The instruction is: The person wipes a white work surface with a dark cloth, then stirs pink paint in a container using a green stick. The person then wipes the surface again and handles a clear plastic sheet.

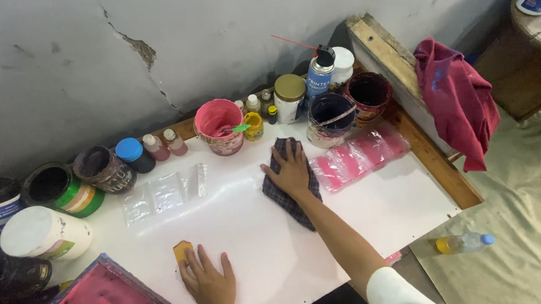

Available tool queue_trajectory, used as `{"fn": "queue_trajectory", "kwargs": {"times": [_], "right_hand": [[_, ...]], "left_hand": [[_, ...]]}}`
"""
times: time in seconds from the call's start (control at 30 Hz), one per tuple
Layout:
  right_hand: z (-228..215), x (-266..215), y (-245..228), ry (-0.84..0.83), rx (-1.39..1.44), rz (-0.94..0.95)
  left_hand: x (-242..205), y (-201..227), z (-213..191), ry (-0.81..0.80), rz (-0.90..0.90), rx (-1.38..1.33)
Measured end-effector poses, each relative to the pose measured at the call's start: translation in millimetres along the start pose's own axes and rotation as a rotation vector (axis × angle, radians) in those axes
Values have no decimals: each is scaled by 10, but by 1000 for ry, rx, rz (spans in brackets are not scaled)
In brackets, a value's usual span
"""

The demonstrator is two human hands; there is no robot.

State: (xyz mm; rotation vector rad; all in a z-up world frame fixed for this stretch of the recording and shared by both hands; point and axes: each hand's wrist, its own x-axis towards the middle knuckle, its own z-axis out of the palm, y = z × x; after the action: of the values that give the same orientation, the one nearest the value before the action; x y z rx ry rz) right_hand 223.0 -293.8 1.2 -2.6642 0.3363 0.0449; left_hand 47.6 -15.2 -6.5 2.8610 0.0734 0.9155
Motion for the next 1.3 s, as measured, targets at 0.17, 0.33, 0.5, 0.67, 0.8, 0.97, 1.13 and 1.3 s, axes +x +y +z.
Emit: {"fn": "queue_trajectory", "kwargs": {"times": [0.17, 0.33, 0.5, 0.67, 0.8, 0.97, 1.13, 1.3], "right_hand": [[279, -441, 26, 41, -72, -207], [316, -1392, 1, 30, 32, -569], [200, -911, 79, 164, 26, -607], [615, 182, 143, 531, -98, -230], [818, 521, -41, 564, -110, -102], [780, -3, -218, 399, 35, -450], [479, 206, -57, 481, 122, -476], [859, 864, 238, 486, -109, -35]], "left_hand": [[23, 32, -48, -19, -15, -6], [35, 13, -37, -28, -8, -2], [63, 29, -78, -47, -6, 14], [35, 23, -12, -59, -43, 20], [47, 30, -31, -29, -26, 53], [70, 35, -21, -9, -21, 40], [61, 31, -41, -39, -37, 50], [68, 36, -29, -93, -71, 45]]}}
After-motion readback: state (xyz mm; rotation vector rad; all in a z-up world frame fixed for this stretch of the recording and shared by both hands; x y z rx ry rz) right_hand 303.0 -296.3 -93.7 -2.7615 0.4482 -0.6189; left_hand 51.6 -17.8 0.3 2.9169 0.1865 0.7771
